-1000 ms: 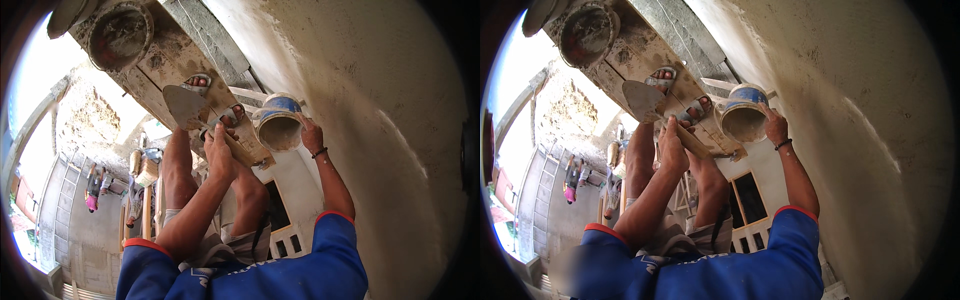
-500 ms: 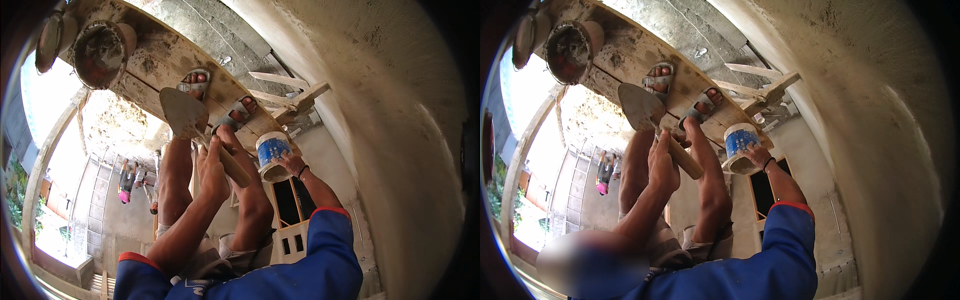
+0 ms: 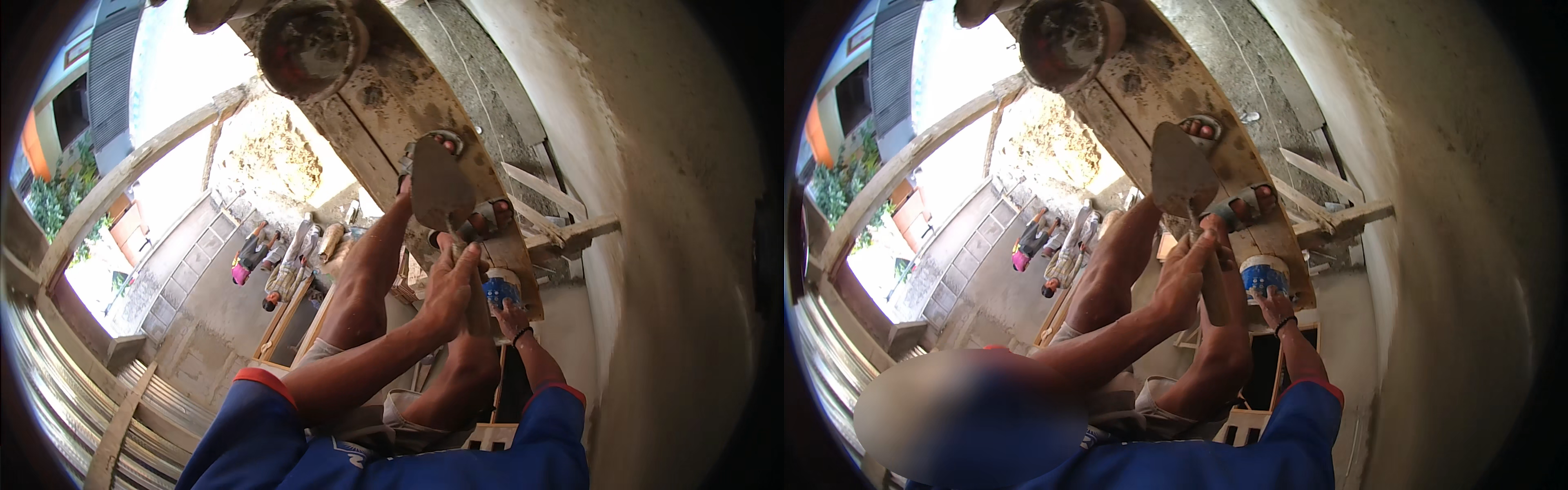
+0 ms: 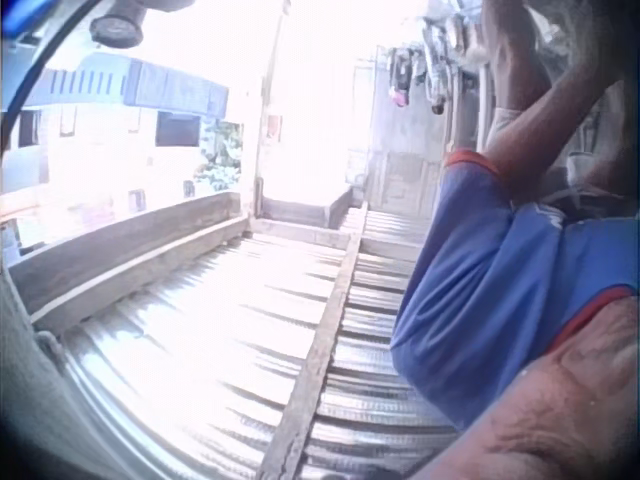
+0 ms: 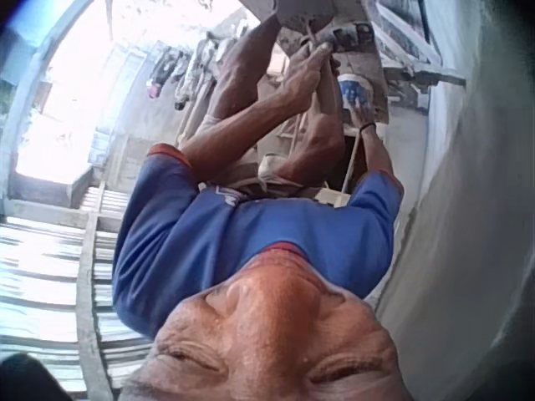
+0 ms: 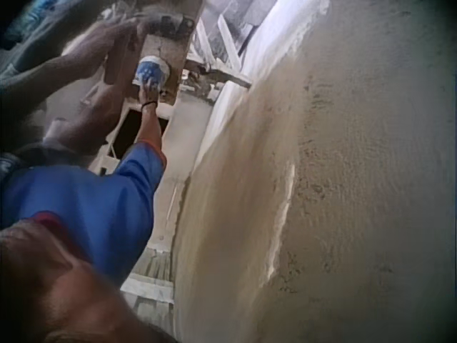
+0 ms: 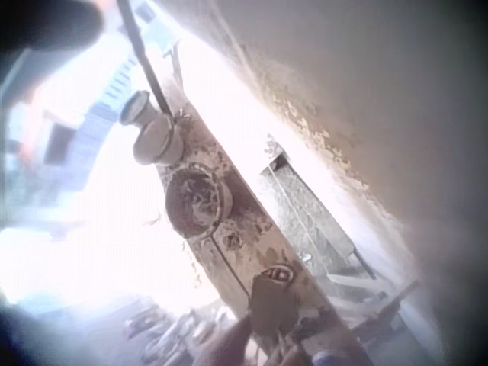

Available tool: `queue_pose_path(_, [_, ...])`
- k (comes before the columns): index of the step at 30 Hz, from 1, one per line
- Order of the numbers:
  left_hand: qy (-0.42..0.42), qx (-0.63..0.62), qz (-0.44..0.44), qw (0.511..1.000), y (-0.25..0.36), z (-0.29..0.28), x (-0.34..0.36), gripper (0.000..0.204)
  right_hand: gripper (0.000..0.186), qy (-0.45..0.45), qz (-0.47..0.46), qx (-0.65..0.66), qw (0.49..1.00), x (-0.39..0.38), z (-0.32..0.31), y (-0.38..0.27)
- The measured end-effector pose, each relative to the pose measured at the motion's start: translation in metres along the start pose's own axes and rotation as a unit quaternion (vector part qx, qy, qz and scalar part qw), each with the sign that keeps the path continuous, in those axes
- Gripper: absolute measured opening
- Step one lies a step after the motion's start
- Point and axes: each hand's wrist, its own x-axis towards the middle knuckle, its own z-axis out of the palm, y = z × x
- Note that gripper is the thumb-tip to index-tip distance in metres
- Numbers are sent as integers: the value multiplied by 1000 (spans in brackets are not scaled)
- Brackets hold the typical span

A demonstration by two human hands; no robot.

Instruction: The person scoops mortar from a bucket using a trowel and applies it to a wall. They then hold a long wooden board against the wall and move it to level the surface.

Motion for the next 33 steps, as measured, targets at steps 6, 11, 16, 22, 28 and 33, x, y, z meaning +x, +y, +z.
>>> queue_pose_path(6, [-11,40,97,994,-5,4,-5,38,48,270,119,284,912,10,-171,-8])
queue_pose_path(11, [-71,35,167,983,21,10,-28,43,44,192,-14,632,751,-17,-332,-87])
queue_pose_path(16, [-72,-6,229,971,32,30,-27,48,37,184,-31,597,780,-22,-385,-118])
queue_pose_path(22, [-88,84,247,961,118,-21,-56,72,42,237,14,574,783,-25,-364,-97])
queue_pose_path(28, [111,16,80,990,163,-168,99,76,44,279,72,438,851,5,-360,-51])
queue_pose_path(33, [64,-236,156,957,199,-192,226,74,46,332,82,356,870,33,-364,-9])
